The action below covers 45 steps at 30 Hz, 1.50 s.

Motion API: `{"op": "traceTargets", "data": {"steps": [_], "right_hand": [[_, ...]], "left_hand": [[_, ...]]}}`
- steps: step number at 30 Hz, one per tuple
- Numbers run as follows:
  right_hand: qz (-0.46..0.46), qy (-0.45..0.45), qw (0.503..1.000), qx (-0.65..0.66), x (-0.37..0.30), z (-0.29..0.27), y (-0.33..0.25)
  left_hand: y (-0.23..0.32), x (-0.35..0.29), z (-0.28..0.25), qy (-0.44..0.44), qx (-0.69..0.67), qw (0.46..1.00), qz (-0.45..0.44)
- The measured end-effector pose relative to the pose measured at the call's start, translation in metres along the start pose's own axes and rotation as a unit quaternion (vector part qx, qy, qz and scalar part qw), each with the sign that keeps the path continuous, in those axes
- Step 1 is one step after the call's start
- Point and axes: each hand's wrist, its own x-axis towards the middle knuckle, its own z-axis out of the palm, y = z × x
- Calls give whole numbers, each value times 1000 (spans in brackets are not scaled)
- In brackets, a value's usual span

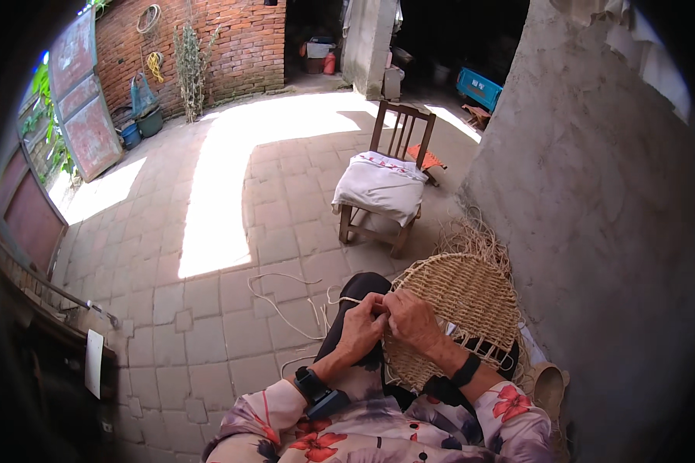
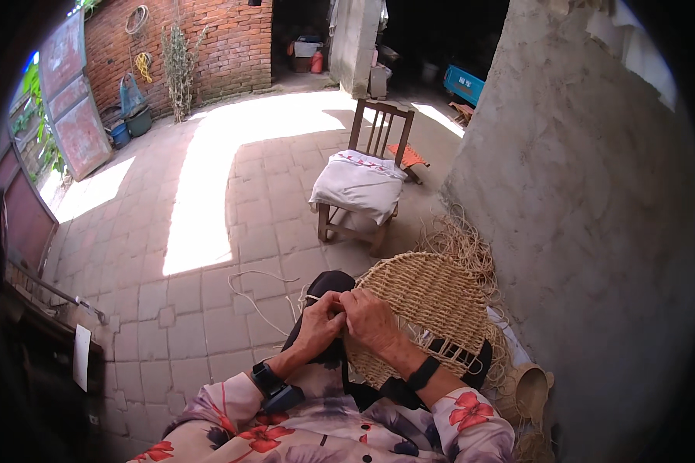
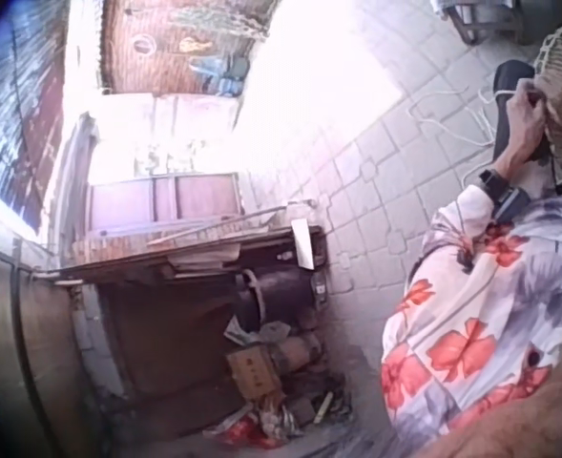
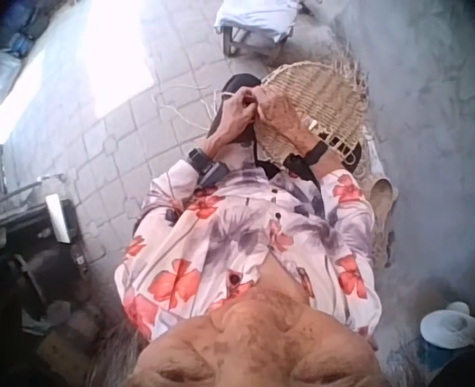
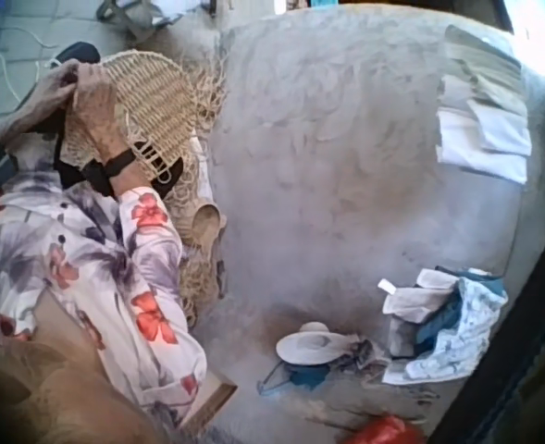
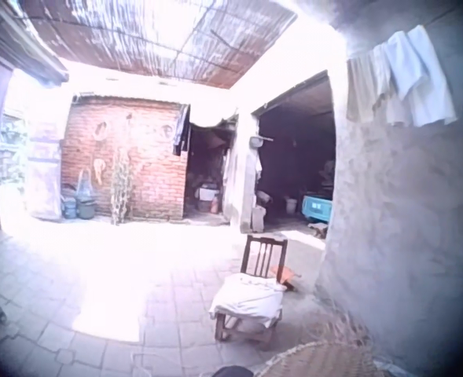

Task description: Weave a circular straw basket base using fiber strands.

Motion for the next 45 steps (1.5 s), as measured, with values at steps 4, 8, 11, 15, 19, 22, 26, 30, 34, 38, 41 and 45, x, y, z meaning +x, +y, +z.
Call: {"op": "traceTargets", "data": {"steps": [4, 8, 11, 15, 19, 22, 26, 30, 34, 38, 41, 45], "right_hand": [[95, 22, 994, 54, 0, -4, -5], [161, -85, 978, 99, -8, -48, -3], [158, -134, 977, -45, -26, -113, -7], [305, 66, 935, -168, -69, -196, 44], [431, 244, 868, -35, -157, -287, 173], [476, 275, 829, 99, -177, -322, 193], [436, 440, 771, 147, -195, -353, 220], [302, 320, 891, 114, -80, -325, 151], [329, 206, 915, -110, -52, -284, 92], [296, 197, 931, -80, -68, -225, 90], [259, 154, 953, -22, -74, -184, 77], [266, 108, 956, 59, -85, -160, 61]], "left_hand": [[1, 0, 0, -9, -22, 998, -57], [-3, 1, 3, -10, -12, 999, -33], [-9, 0, 6, 37, 63, 996, 49], [6, 0, 13, 81, 135, 982, 99], [9, 8, 21, 53, 161, 978, 122], [3, 8, 15, 60, 185, 973, 124], [0, 12, 20, 90, 87, 990, 60], [-21, 9, 5, 106, 14, 990, -89], [-11, 13, 11, 131, -39, 984, -114], [-5, 10, 14, 119, -49, 989, -66], [-12, 6, 16, 183, 123, 971, 99], [-2, 1, 18, 159, 119, 977, 80]]}}
